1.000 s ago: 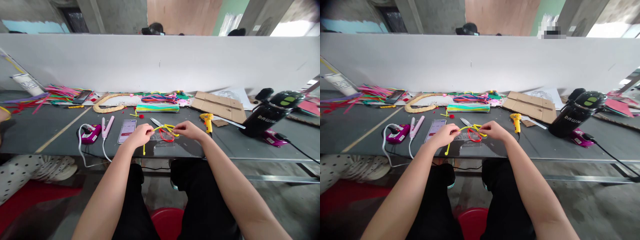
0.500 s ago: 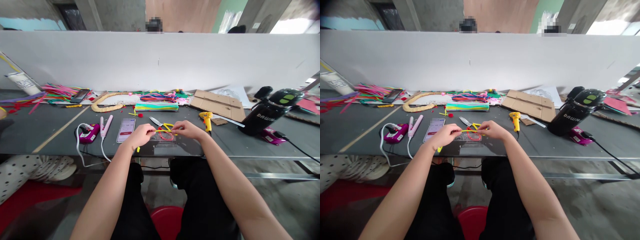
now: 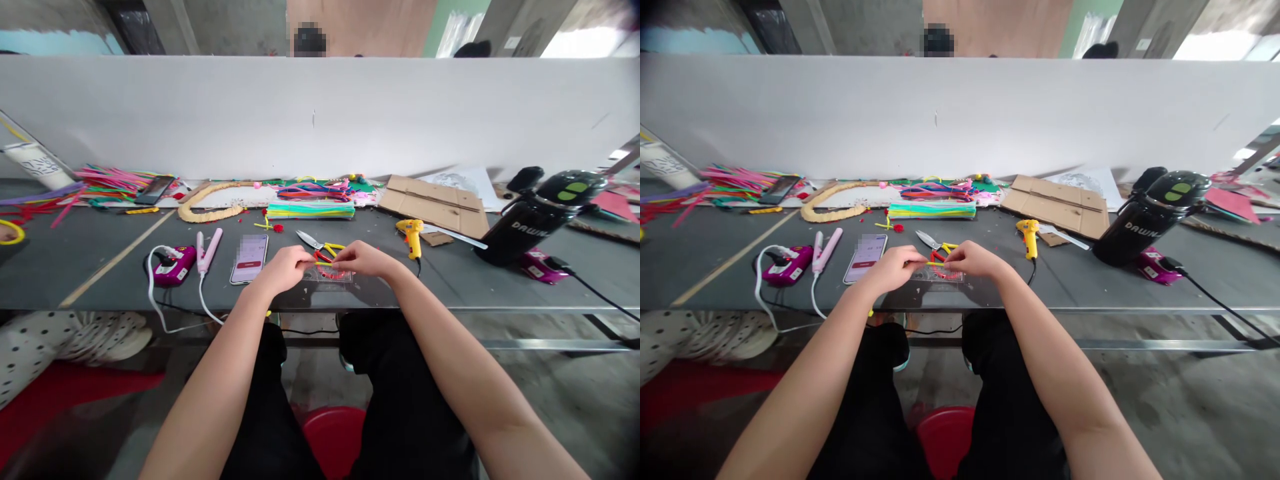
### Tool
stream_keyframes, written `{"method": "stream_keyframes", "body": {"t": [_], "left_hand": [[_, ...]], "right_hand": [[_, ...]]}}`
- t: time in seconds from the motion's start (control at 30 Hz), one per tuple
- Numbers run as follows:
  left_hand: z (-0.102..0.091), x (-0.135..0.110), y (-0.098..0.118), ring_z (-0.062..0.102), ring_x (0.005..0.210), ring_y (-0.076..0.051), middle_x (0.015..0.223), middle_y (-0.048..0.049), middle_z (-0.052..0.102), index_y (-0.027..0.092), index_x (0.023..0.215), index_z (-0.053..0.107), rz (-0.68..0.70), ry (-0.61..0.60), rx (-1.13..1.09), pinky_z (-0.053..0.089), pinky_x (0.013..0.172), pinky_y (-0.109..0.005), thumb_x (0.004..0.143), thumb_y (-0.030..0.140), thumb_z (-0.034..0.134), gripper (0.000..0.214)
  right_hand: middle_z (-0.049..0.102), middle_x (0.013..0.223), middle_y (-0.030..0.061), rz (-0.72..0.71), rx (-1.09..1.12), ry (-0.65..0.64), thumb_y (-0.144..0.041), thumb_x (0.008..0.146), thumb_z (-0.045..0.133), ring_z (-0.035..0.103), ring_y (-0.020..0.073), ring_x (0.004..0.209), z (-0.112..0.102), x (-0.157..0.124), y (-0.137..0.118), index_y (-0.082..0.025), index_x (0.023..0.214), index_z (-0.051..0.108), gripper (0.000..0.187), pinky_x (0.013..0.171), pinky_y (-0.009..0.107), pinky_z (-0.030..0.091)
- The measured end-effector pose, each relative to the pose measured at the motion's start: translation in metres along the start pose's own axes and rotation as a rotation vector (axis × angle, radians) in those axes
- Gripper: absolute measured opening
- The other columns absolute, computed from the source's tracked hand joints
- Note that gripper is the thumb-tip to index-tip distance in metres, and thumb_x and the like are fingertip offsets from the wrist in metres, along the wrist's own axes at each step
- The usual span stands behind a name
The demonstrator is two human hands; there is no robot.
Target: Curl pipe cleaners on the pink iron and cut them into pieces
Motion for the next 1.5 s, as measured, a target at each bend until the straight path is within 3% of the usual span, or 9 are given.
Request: {"method": "stream_keyframes", "body": {"t": [0.2, 0.43, 0.6, 0.73, 1.1, 1.5], "left_hand": [[-0.01, -0.001, -0.006, 0.06, 0.075, -0.016, 0.086, -0.0042, 0.068, 0.018, 0.086, 0.077, -0.024, 0.064, 0.009, 0.041, 0.068, -0.029, 0.088, 0.023, 0.053, 0.024], [-0.014, -0.003, -0.01, 0.06, 0.077, -0.016, 0.089, -0.0043, 0.069, 0.019, 0.086, 0.077, -0.043, 0.083, 0.014, 0.041, 0.069, -0.029, 0.088, 0.026, 0.053, 0.025], [-0.014, -0.002, -0.009, 0.061, 0.078, -0.017, 0.089, -0.0044, 0.069, 0.019, 0.086, 0.077, -0.04, 0.087, 0.008, 0.041, 0.07, -0.029, 0.088, 0.025, 0.053, 0.024], [-0.012, -0.002, -0.009, 0.061, 0.078, -0.017, 0.088, -0.005, 0.069, 0.019, 0.086, 0.076, -0.025, 0.086, 0.022, 0.041, 0.069, -0.029, 0.088, 0.025, 0.053, 0.025], [-0.008, -0.002, -0.009, 0.061, 0.074, -0.019, 0.085, -0.0064, 0.068, 0.019, 0.084, 0.075, -0.002, 0.052, 0.044, 0.042, 0.067, -0.03, 0.086, 0.026, 0.054, 0.023], [-0.012, -0.005, -0.01, 0.063, 0.08, -0.017, 0.096, -0.0052, 0.07, 0.021, 0.099, 0.076, -0.051, -0.035, -0.019, 0.045, 0.072, -0.028, 0.088, 0.031, 0.055, 0.026]], "right_hand": [[0.066, 0.073, 0.0044, 0.04, 0.162, -0.022, -0.045, 0.075, 0.071, 0.055, 0.0142, 0.067, -0.013, -0.01, 0.009, -0.012, 0.096, 0.077, 0.04, 0.066, 0.027, 0.046], [0.062, 0.068, 0.0033, 0.114, 0.226, 0.026, -0.054, 0.08, 0.066, 0.053, 0.0125, 0.063, -0.017, -0.014, 0.017, -0.013, 0.082, 0.072, 0.041, 0.062, 0.026, 0.045], [0.068, 0.084, 0.0064, 0.177, 0.321, 0.011, -0.055, 0.083, 0.063, 0.059, 0.014, 0.072, -0.012, -0.011, 0.013, -0.015, 0.09, 0.071, 0.041, 0.065, 0.026, 0.049], [0.067, 0.078, 0.0058, 0.12, 0.267, -0.067, -0.053, 0.081, 0.066, 0.057, 0.0137, 0.069, -0.009, -0.009, 0.007, -0.014, 0.085, 0.071, 0.04, 0.061, 0.025, 0.045], [0.066, 0.068, 0.0037, 0.107, 0.061, 0.038, -0.043, 0.072, 0.073, 0.054, 0.0141, 0.064, -0.007, -0.004, 0.005, -0.012, 0.082, 0.075, 0.033, 0.059, 0.026, 0.04], [0.065, 0.071, 0.0036, 0.03, 0.054, -0.06, -0.051, 0.079, 0.066, 0.056, 0.0151, 0.067, -0.014, -0.008, 0.012, -0.013, 0.085, 0.073, 0.039, 0.062, 0.026, 0.043]]}}
Point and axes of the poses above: each hand's wrist, its own x-axis towards the middle knuckle, its own z-axis out of the palm, y = z × x, the point moved 2 cm from there along x, towards the middle knuckle
